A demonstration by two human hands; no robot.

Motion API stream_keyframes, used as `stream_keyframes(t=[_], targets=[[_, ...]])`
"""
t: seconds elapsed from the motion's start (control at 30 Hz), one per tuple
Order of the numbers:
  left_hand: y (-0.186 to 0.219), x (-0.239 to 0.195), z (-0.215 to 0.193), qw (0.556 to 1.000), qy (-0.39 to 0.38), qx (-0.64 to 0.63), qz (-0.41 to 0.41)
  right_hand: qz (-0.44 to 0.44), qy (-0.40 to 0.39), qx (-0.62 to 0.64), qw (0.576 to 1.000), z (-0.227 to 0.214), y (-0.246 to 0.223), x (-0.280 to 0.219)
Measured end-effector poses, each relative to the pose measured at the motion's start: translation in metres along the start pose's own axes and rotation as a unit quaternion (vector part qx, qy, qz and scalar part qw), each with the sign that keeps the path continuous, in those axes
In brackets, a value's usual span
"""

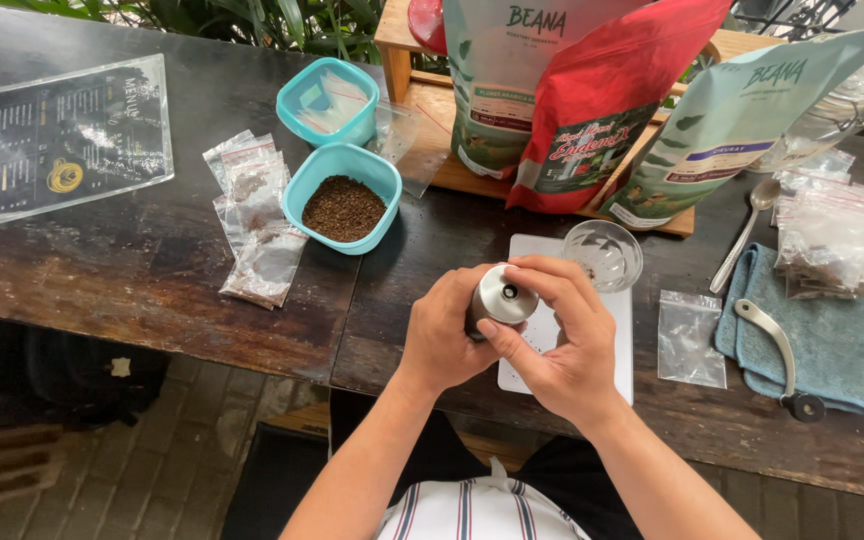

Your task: The person prepares coffee grounds by transferring roasted beans from a plastic bag into a manual grinder, assembling the grinder, and rotating the handle to grind the beans. The person then disassembles the grinder and transfers the grounds into a small plastic bag on a digital scale.

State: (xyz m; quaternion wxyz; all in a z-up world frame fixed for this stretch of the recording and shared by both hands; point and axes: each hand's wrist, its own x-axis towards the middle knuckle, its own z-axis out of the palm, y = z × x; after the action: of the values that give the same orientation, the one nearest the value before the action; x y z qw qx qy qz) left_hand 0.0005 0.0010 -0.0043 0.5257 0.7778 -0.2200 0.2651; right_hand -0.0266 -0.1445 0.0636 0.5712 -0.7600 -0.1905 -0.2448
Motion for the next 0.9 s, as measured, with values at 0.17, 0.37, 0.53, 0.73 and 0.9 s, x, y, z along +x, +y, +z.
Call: stream_keyframes(t=[0.17, 0.37, 0.53, 0.73, 0.9], targets=[[-0.0024, -0.0014, 0.0008, 1.0, -0.003, 0.001, 0.0, -0.003, 0.003, 0.017, 1.0, 0.001, 0.0029, -0.0016], [0.0004, 0.0005, -0.0001, 1.0, -0.002, -0.005, -0.004, 0.001, 0.0, 0.007, 1.0, 0.001, 0.0021, -0.0008], [0.0008, 0.0007, -0.0004, 1.0, -0.003, -0.013, -0.01, 0.004, 0.015, 0.019, 1.0, 0.0032, 0.0037, -0.0041], [-0.0007, 0.0, 0.0009, 1.0, 0.004, 0.0, 0.002, 0.001, 0.016, 0.012, 1.0, 0.0039, 0.0011, -0.0045], [0.0022, 0.0025, -0.0003, 1.0, -0.002, 0.003, -0.001, 0.0, 0.008, 0.005, 1.0, 0.0022, 0.0015, -0.004]])
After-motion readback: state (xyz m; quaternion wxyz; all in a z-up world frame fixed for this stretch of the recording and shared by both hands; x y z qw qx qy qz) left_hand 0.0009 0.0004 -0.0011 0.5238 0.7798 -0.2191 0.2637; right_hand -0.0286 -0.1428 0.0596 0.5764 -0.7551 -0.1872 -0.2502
